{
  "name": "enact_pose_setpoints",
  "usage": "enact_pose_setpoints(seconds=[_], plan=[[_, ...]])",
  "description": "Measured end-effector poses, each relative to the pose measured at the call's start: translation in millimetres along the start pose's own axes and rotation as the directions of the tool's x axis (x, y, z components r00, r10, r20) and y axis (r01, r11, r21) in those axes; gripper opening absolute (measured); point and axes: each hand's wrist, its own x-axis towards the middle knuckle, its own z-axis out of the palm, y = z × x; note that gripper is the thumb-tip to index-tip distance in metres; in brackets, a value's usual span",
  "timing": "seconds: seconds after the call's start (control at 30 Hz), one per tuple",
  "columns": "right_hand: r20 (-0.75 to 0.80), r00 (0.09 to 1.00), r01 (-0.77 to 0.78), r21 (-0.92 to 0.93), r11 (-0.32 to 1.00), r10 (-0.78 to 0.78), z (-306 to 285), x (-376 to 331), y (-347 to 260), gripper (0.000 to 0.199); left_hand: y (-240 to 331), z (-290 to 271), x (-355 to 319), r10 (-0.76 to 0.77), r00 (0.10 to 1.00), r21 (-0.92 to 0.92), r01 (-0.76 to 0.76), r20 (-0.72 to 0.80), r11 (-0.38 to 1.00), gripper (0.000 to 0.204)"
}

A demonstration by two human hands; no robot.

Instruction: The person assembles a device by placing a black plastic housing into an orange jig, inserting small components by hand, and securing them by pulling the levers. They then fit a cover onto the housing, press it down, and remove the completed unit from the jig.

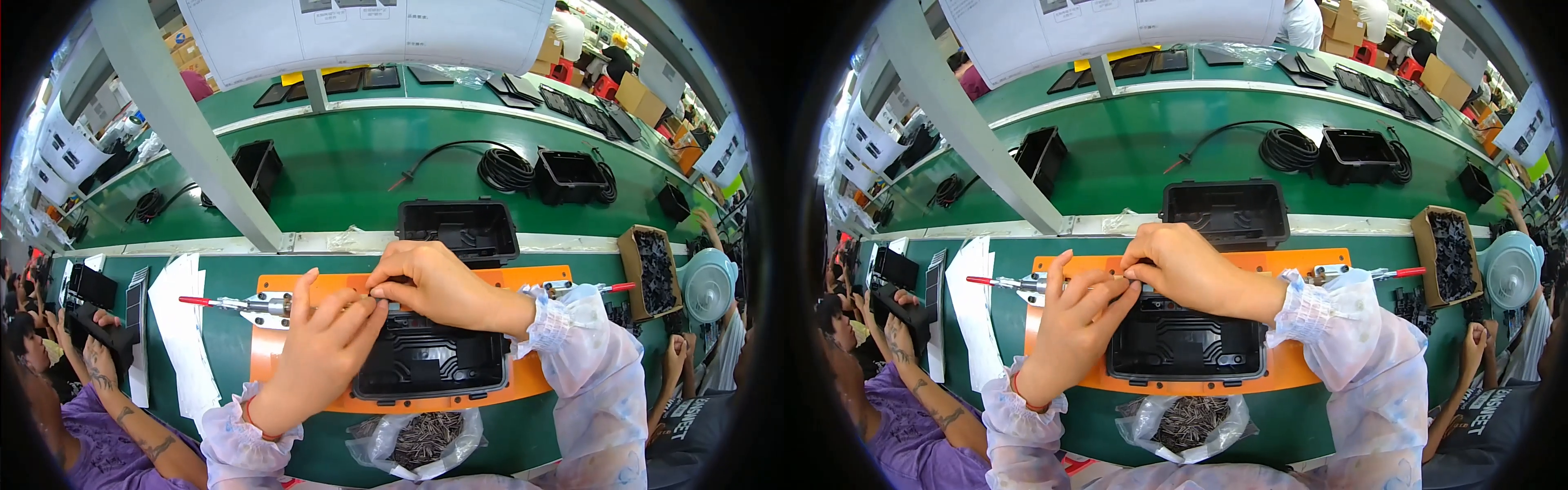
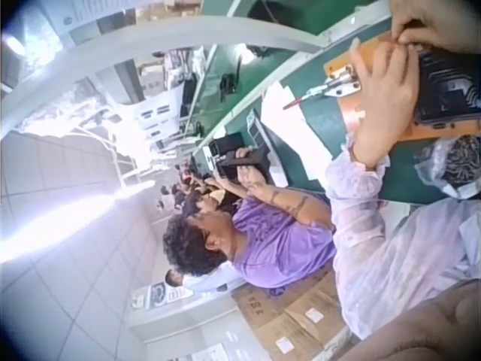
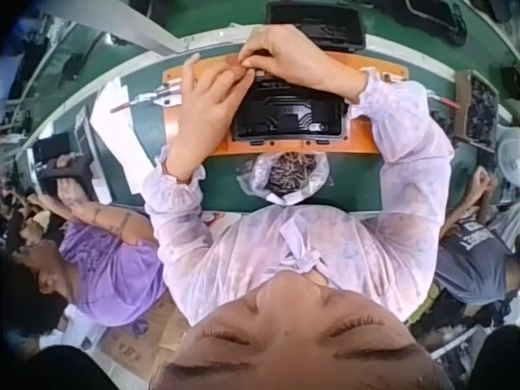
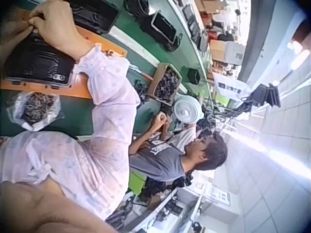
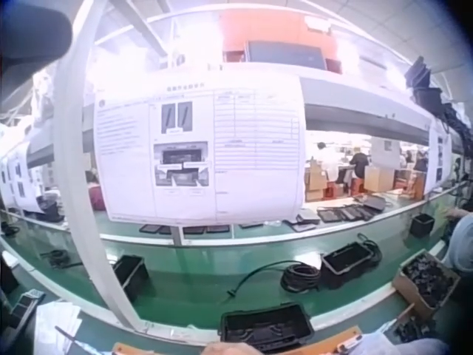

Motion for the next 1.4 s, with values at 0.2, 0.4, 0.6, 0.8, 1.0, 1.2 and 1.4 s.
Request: enact_pose_setpoints(seconds=[0.2, 0.4, 0.6, 0.8, 1.0, 1.2, 1.4], plan=[[0.035, 0.966, -0.26, 0.143, 0.955, 0.257, -16.5, -7.7, -5.6, 0.026, 12.3, -10.1, 10.8, 0.104, 0.986, 0.233, -0.132, 0.128, 0.964, 0.037], [0.214, 0.832, -0.545, 0.489, 0.681, 0.512, -62.3, -32.7, -20.3, 0.033, -2.2, -6.5, 14.6, 0.121, 0.986, 0.054, -0.128, 0.111, 0.99, 0.032], [0.272, 0.725, -0.665, 0.517, 0.539, 0.633, -86.1, -62.0, -18.0, 0.017, 4.1, 1.4, 5.4, -0.017, 1.0, 0.023, 0.016, 0.019, 1.0, 0.032], [-0.075, 0.856, -0.484, 0.231, 0.844, 0.512, -95.2, -71.2, -22.8, 0.033, 5.7, -1.5, 22.4, -0.042, 0.999, -0.046, 0.043, 0.015, 0.998, 0.029], [-0.083, 0.949, -0.307, -0.023, 0.951, 0.305, -101.3, -71.9, -6.9, 0.025, 12.2, 2.3, 26.1, -0.02, 0.999, -0.085, 0.023, 0.037, 0.996, 0.038], [0.052, 0.989, -0.14, -0.002, 0.99, 0.14, -89.5, -86.6, 6.5, 0.025, 13.7, 6.9, 32.2, 0.02, 0.999, -0.115, -0.016, 0.033, 0.993, 0.039], [0.078, 0.997, 0.043, -0.169, 0.985, -0.03, -89.3, -88.7, 7.1, 0.032, 19.1, 11.1, 41.8, 0.081, 0.996, -0.117, -0.077, 0.032, 0.99, 0.038]])
